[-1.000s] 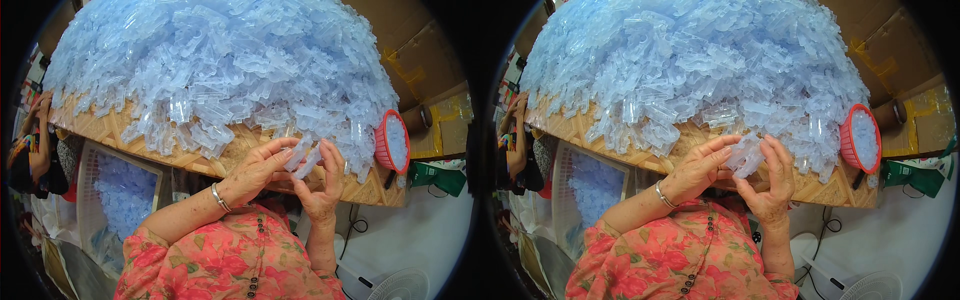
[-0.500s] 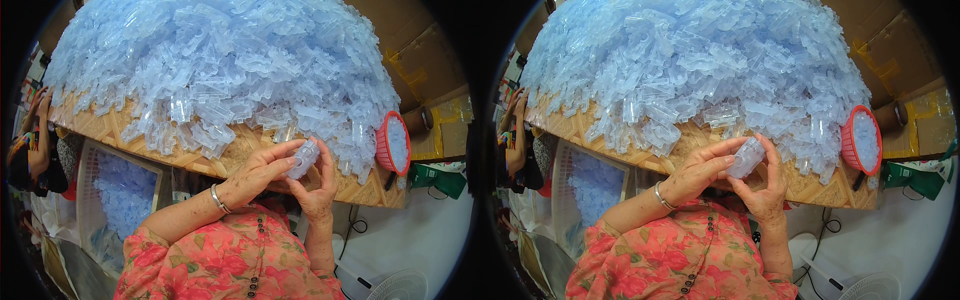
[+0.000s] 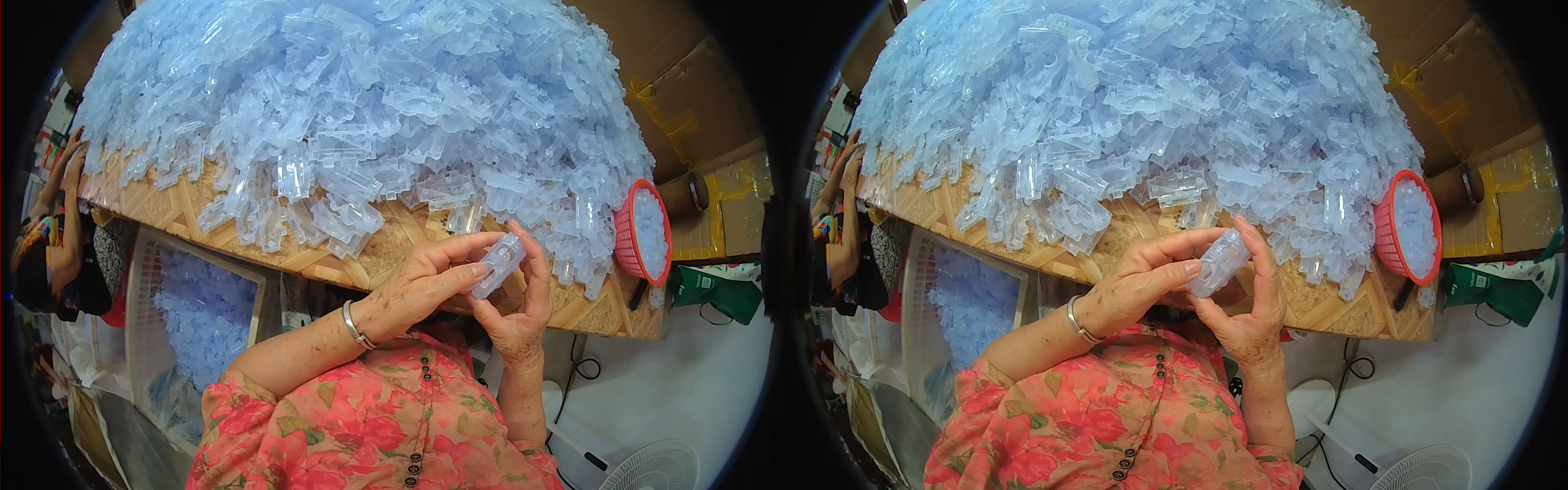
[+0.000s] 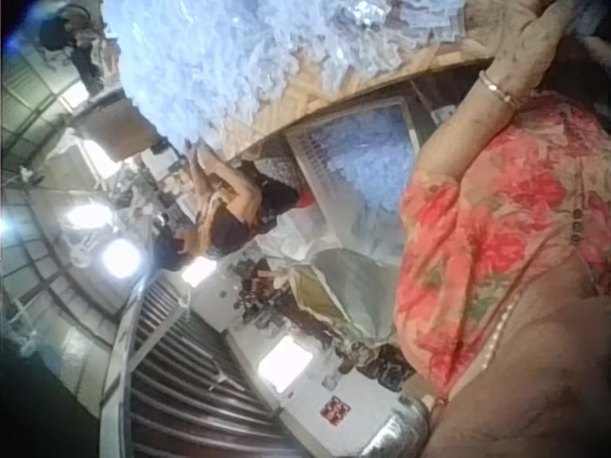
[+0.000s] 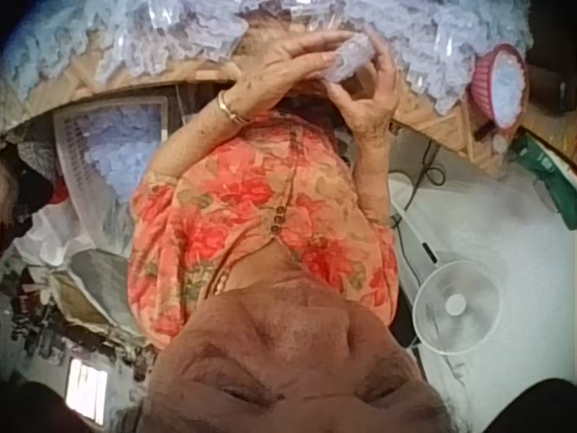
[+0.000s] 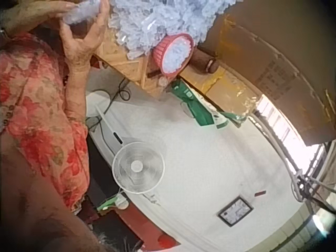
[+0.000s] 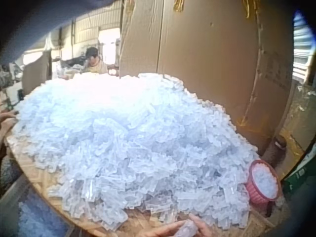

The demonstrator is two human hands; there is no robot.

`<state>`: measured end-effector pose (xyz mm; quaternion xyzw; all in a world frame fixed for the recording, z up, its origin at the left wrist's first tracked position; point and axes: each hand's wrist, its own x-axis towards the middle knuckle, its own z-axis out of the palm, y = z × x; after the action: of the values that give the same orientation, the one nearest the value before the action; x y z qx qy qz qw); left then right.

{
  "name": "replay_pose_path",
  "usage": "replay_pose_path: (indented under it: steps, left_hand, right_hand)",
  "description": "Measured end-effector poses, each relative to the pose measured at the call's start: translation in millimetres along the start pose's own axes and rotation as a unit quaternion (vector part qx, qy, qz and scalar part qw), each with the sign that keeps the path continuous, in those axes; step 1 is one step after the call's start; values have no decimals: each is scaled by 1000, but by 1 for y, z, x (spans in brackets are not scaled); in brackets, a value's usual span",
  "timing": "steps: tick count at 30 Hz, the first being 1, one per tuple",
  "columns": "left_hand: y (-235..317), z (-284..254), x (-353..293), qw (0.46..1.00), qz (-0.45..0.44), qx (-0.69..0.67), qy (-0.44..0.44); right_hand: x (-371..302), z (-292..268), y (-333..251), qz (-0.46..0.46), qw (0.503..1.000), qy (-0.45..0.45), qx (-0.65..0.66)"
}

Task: The person assembles small translucent plastic components by hand. They pick up a base piece and a smaller insert, fit them together, and place the completed unit into a red basket. The process is repeated continuously with a large pile of parts on the table.

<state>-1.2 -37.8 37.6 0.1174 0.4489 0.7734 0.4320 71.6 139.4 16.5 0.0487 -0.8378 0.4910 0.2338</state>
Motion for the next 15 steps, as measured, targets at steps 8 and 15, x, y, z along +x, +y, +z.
replay_pose_path:
  steps: [8,15]
  left_hand:
    - [-1,-2,-1,1000,18,0,-9]
    - [0,-3,-1,999,48,15,-22]
  right_hand:
    - [-2,3,2,-12,1000,6,5]
    - [-3,3,5,-8,999,4,42]
